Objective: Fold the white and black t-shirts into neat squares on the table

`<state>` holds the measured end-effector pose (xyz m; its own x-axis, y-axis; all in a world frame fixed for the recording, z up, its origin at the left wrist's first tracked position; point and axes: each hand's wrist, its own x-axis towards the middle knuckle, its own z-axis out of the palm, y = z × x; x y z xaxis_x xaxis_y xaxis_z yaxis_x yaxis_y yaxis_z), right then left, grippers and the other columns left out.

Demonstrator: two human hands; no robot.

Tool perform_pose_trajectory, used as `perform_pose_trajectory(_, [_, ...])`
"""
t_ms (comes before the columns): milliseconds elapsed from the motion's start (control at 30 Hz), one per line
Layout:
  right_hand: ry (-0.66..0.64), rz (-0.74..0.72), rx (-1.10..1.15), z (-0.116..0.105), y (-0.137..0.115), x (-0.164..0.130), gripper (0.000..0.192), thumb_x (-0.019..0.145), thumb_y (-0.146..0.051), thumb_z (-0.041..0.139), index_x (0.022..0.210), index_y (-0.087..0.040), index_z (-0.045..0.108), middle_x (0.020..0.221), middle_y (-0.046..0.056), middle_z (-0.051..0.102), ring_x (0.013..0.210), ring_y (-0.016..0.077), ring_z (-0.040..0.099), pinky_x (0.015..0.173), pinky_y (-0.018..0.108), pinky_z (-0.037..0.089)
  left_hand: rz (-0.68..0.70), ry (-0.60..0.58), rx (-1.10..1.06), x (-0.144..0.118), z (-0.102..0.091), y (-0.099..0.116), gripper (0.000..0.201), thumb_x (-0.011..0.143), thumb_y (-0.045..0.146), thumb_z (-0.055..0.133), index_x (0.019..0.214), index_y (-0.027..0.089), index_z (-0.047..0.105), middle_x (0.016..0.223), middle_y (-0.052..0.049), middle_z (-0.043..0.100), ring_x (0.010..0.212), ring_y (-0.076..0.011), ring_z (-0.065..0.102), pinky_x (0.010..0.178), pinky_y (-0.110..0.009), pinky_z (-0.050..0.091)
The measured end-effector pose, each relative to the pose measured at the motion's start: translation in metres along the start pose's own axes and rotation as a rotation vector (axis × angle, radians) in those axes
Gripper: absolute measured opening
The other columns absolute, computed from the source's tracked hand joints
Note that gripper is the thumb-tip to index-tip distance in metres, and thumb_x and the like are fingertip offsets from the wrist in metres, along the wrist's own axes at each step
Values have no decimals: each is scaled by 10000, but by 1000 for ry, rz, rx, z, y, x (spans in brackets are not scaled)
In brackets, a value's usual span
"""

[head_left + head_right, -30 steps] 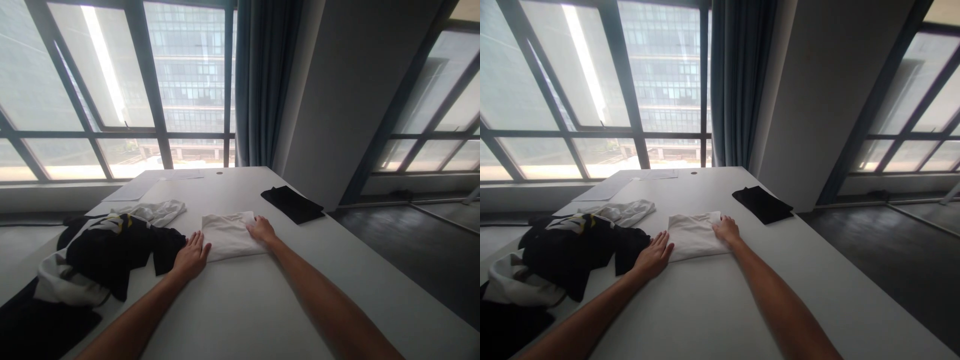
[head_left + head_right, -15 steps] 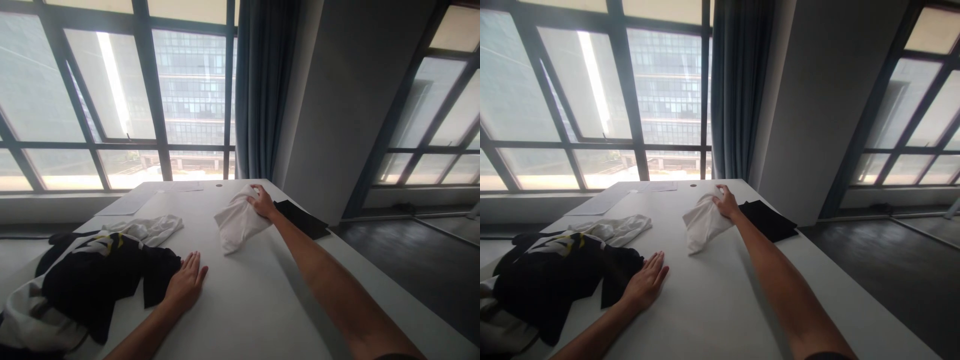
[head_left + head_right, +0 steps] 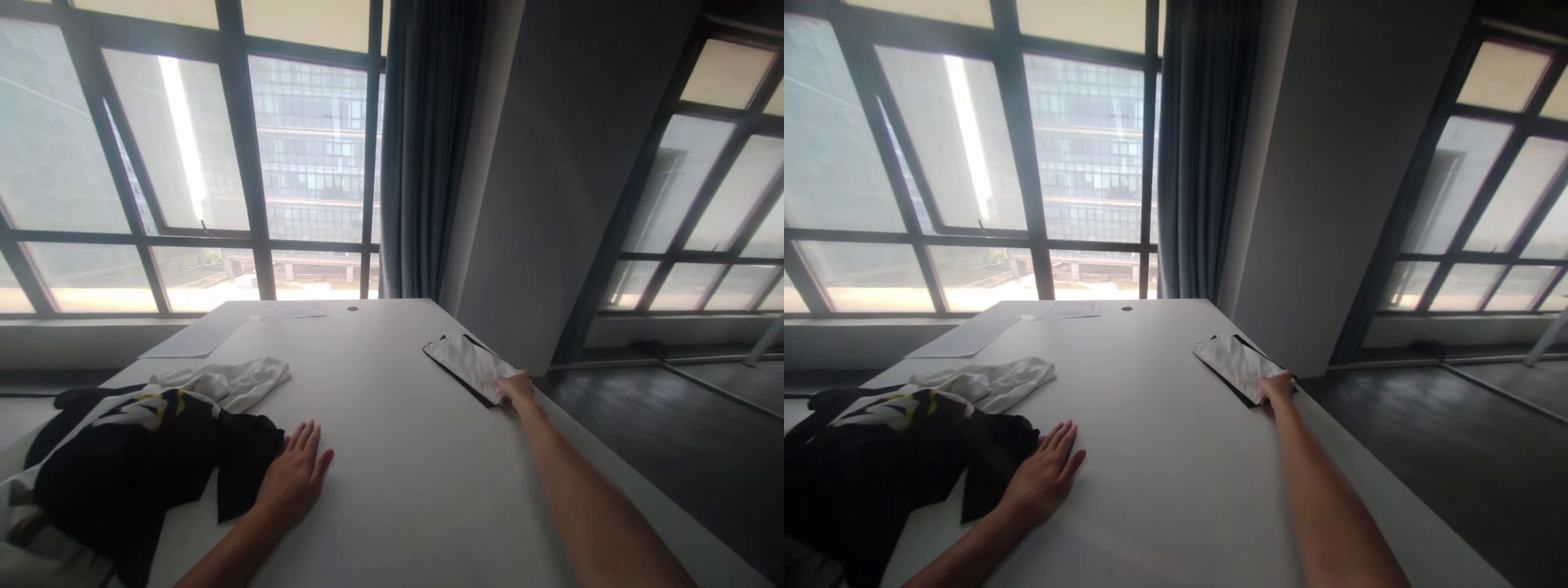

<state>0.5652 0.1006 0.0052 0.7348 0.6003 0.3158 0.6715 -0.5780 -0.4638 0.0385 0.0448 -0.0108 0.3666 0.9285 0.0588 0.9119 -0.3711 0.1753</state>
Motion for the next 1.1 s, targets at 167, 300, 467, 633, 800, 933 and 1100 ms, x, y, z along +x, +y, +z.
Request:
perform_pose_trajectory(167, [-214, 105, -48, 5, 1, -13, 456, 768, -220, 614, 1203, -84, 594, 1165, 213, 651, 1123, 287, 619, 908, 323, 484, 5, 13, -2, -1, -1, 0, 680, 974, 507, 216, 1469, 88, 423, 1556, -117, 324, 1466, -247, 232, 1193, -425, 217])
perform_pose_trajectory(300, [-317, 148, -78, 3, -16, -23, 526, 775, -277, 616, 1252, -67, 543, 1068, 229, 674, 916, 299, 686, 734, 361, 540, 16, 14, 4, -2, -1, 0, 666, 976, 493, 227, 1460, 84, 435, 1552, -118, 336, 1463, -248, 241, 1192, -423, 221])
perform_pose_trajectory(467, [-427, 97, -6, 6, -35, -48, 524, 890, -357, 493, 1325, -66, 463, 1097, 229, 669, 727, 242, 694, 603, 322, 536, 10, 9, 5, -2, -3, 1, 659, 979, 488, 235, 1463, 85, 429, 1556, -125, 327, 1465, -248, 236, 1194, -426, 210])
perform_pose_trajectory(633, [-243, -46, -62, 12, -32, -63, 470, 933, -304, 445, 1328, -51, 471, 1214, 235, 626, 1112, 293, 620, 884, 332, 476, 20, -1, 5, -2, -5, 0, 651, 984, 482, 239, 1469, 86, 419, 1566, -122, 313, 1469, -246, 227, 1194, -416, 208])
perform_pose_trajectory(800, [-255, -137, -64, 9, -23, -73, 517, 953, -337, 431, 1380, -46, 423, 1255, 233, 607, 1171, 288, 586, 930, 326, 435, 26, 27, -4, -5, -2, 0, 628, 985, 473, 251, 1454, 99, 438, 1560, -132, 329, 1466, -250, 237, 1191, -412, 213])
perform_pose_trajectory(933, [-204, -125, -77, 9, -20, -96, 633, 952, -418, 411, 1461, -53, 317, 1290, 238, 586, 1171, 317, 577, 938, 379, 428, 62, 34, -26, -6, -12, 0, 590, 976, 461, 296, 1423, 119, 473, 1549, -146, 349, 1458, -252, 262, 1178, -406, 235])
perform_pose_trajectory(1100, [-175, -301, -146, 8, -20, -131, 539, 948, -371, 398, 1384, -58, 447, 1306, 220, 581, 1192, 323, 548, 969, 396, 405, 88, -137, -61, 4, -62, -16, 471, 848, 500, 537, 1183, 204, 686, 1167, -145, 701, 1127, -304, 633, 973, -391, 468])
